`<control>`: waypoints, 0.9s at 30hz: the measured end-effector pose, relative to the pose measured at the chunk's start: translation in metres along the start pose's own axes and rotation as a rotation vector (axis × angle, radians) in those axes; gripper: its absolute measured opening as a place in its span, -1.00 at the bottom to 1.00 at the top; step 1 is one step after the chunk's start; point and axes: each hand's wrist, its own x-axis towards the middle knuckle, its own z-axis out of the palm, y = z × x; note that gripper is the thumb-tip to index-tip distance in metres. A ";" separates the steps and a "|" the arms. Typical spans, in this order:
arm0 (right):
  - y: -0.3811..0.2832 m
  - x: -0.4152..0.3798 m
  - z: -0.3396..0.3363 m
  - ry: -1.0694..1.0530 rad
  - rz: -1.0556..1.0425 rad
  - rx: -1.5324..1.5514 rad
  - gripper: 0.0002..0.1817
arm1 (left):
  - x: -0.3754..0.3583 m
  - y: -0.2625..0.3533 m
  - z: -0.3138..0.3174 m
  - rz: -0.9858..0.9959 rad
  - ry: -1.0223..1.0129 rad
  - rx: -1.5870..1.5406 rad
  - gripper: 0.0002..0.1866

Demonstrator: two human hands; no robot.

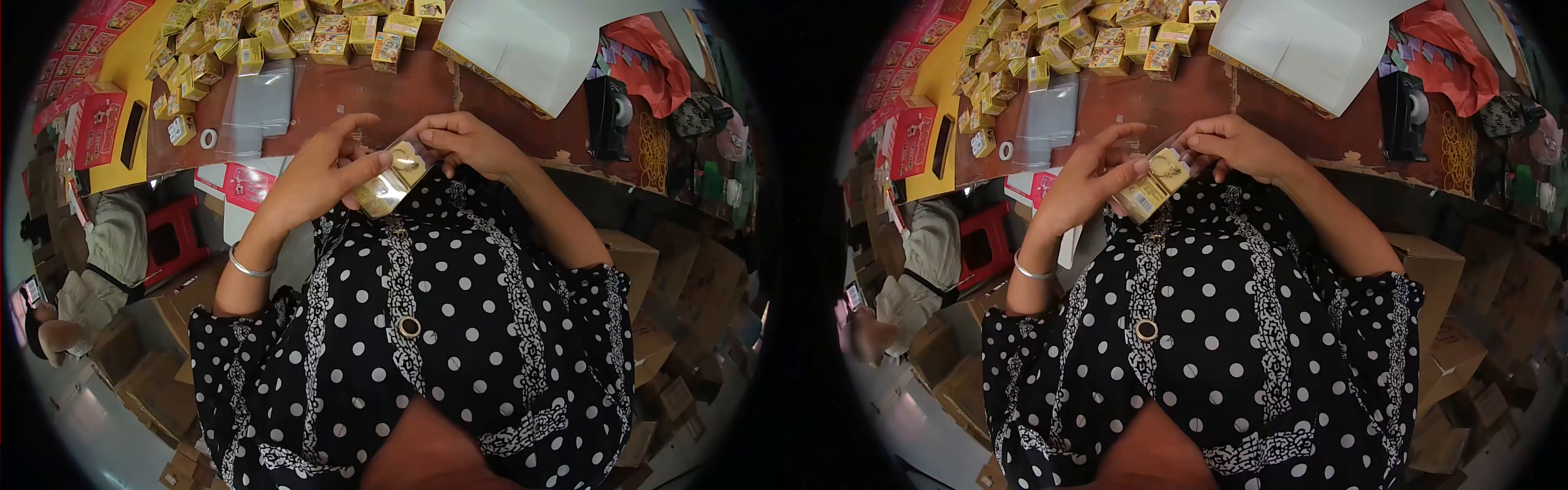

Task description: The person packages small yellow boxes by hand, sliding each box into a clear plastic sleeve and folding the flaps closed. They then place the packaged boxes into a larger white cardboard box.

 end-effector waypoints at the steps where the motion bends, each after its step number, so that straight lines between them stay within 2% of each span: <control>1: 0.004 0.002 0.003 0.015 0.002 0.088 -0.66 | 0.001 0.006 -0.003 -0.015 -0.004 0.043 -0.30; 4: 0.005 -0.001 0.011 0.049 -0.002 0.192 -0.63 | 0.002 0.026 -0.009 -0.026 -0.049 0.093 -0.30; 7: 0.016 0.005 0.014 0.114 -0.027 0.186 -0.62 | 0.015 0.021 -0.008 -0.061 -0.003 0.196 -0.32; 10: 0.014 0.001 0.013 0.117 -0.039 0.309 -0.61 | 0.014 0.034 -0.009 -0.054 -0.059 0.179 -0.33; 14: 0.015 0.002 0.008 0.134 -0.053 0.308 -0.60 | 0.018 0.035 -0.010 -0.071 -0.032 0.262 -0.36; 16: 0.020 0.002 0.008 0.060 -0.053 0.370 -0.60 | 0.017 0.040 -0.014 -0.032 -0.074 0.084 -0.39; 18: 0.020 0.001 0.004 0.039 -0.049 0.352 -0.60 | 0.021 0.034 -0.009 -0.069 -0.026 0.126 -0.43; 21: 0.019 0.003 0.004 0.041 -0.059 0.350 -0.61 | 0.022 0.030 -0.013 -0.038 -0.078 0.142 -0.48; 27: 0.021 0.001 0.003 0.055 -0.050 0.478 -0.59 | 0.013 0.036 -0.013 -0.089 -0.071 0.161 -0.45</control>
